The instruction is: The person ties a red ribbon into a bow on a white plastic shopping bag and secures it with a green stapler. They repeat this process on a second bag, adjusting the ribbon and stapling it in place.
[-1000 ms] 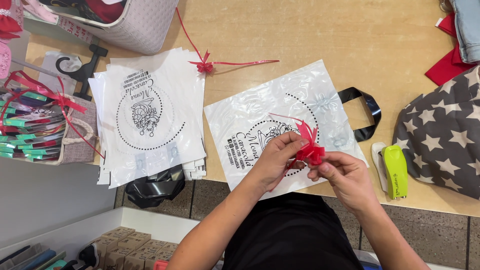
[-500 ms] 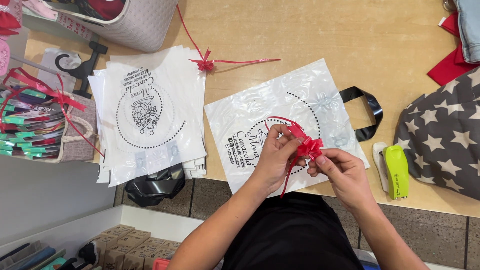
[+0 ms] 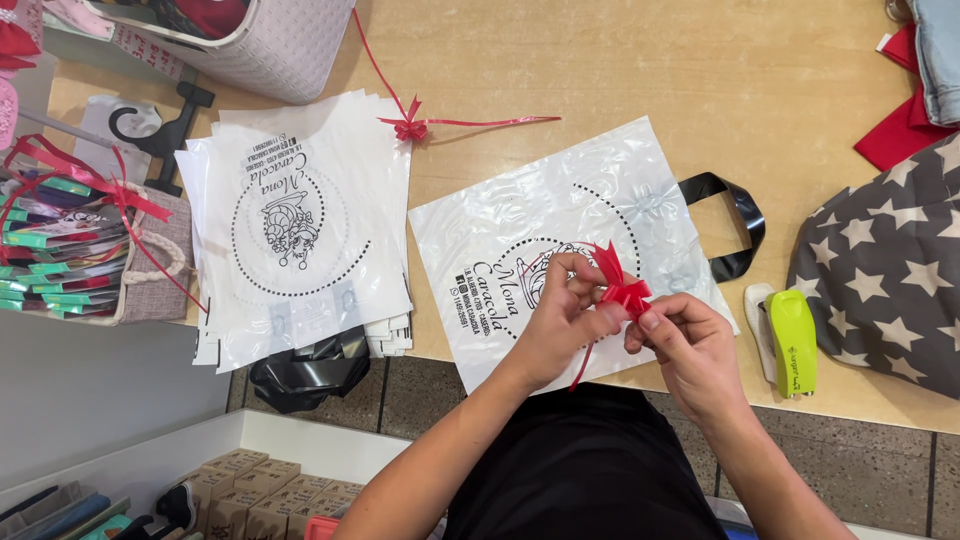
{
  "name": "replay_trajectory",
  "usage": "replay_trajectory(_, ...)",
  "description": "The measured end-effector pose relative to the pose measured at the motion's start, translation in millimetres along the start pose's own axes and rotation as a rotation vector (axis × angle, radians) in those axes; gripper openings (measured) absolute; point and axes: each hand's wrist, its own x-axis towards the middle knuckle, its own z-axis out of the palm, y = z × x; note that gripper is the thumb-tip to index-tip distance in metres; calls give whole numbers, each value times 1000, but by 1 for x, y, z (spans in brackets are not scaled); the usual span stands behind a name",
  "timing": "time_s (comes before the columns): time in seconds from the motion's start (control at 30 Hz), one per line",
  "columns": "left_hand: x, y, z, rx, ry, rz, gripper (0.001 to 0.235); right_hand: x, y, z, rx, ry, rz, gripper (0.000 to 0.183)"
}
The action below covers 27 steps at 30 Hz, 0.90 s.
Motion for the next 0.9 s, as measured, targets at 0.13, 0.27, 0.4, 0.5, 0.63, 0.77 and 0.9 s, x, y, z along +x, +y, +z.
replay_trajectory(0.13,-3,-4,3,194,21,118,78,-1,-1,1,-11,-7,-8,10)
replay_trajectory(0.27,3,-10,3,127,73,108,70,-2,-11,9,-59,-15,-16,10)
replay_trajectory(0.4,3,-14,1,107,79,89,63,4,-4,1,-2,-26,-17,12)
replay_trajectory(0.5,-1,-9,1,226,74,119,63,12,3,-11,39,-29,-23,12)
replay_trajectory(0.63,-6,15,5,371,39,165,72,16,-19,-5,-12,-36,-23,13)
replay_trajectory(0.77,-4,25,-5,373,-14,145,65,25,-24,-10,-55,-88,37,15)
replay_trajectory(0.9,-4,41,-9,478,-40,44,60,25,-32,-3,-71,-129,140,19)
